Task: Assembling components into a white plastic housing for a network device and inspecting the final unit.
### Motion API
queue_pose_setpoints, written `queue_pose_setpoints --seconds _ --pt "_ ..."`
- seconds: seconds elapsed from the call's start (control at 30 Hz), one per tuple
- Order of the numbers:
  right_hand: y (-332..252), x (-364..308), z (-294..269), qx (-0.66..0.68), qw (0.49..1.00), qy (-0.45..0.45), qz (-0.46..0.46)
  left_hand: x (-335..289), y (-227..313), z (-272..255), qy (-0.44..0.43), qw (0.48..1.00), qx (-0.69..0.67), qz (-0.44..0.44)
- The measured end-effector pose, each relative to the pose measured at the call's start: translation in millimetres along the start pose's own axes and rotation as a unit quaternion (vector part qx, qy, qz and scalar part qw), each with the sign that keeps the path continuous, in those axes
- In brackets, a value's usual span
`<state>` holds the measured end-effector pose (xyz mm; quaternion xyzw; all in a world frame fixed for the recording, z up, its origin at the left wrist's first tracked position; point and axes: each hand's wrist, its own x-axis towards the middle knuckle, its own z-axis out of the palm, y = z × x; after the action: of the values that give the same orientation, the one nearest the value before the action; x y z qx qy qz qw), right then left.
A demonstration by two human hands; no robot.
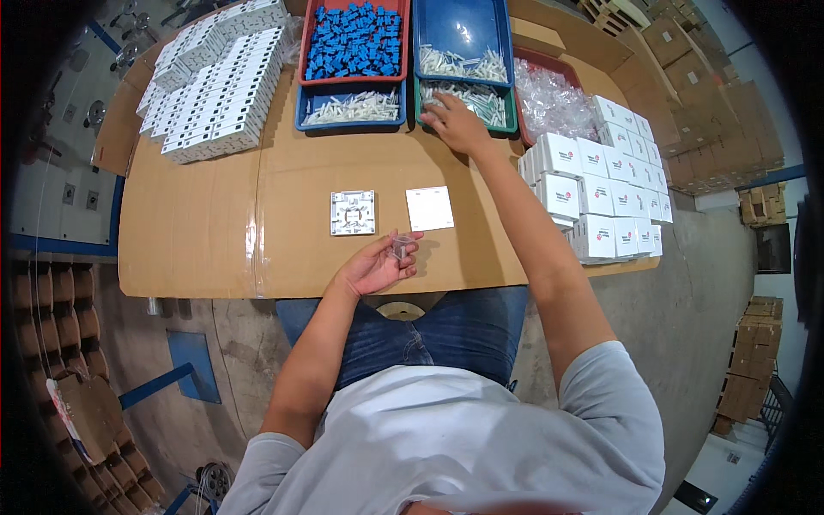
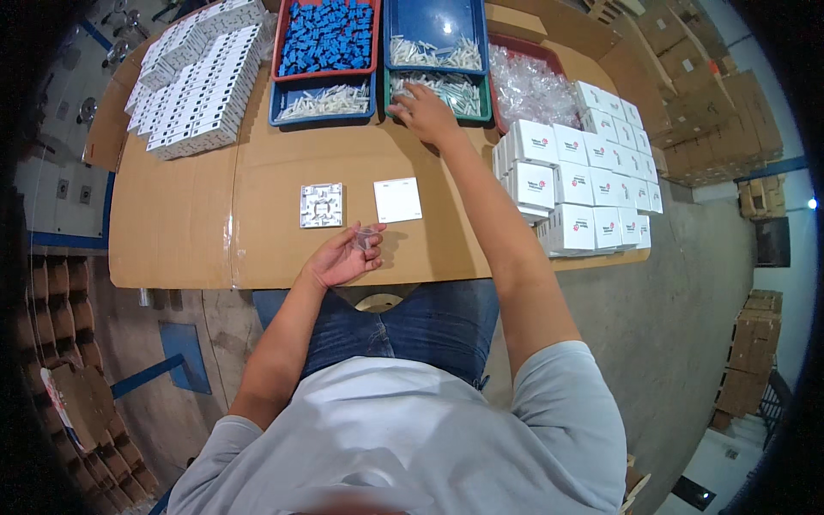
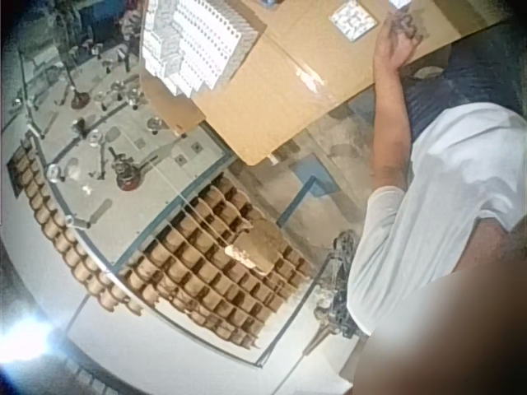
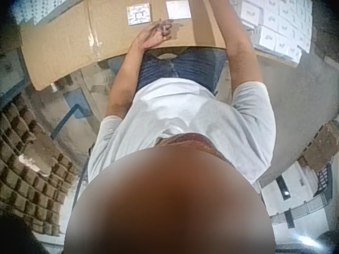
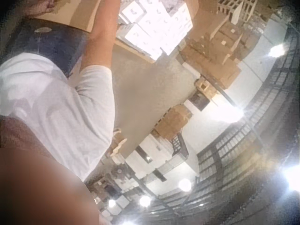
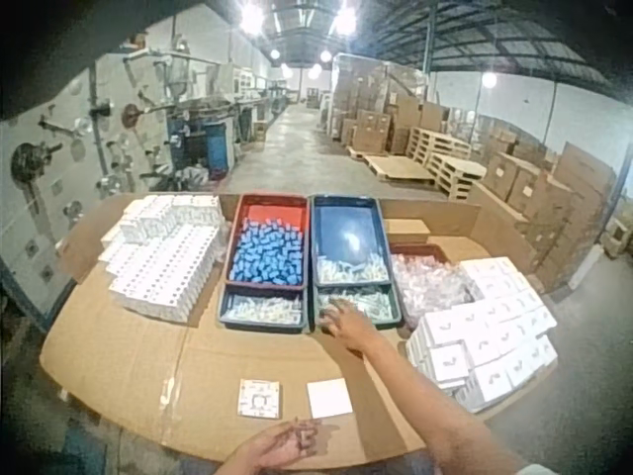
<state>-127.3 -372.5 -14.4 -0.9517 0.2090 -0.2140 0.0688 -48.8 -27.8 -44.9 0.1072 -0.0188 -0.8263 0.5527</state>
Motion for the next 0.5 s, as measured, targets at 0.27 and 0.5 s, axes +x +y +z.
queue_pose_setpoints --seconds 0.27,0.5 --pt "73.6 -22.4 -31.0 -0.003 0.994 0.017 0.108 3.9 4.3 5.3 0.015 1.0 -0.007 -0.022" --pt "57.4 -10.5 -57.5 0.014 0.982 -0.007 0.186 -0.2 4.1 3.2 0.017 1.0 -0.011 -0.012"
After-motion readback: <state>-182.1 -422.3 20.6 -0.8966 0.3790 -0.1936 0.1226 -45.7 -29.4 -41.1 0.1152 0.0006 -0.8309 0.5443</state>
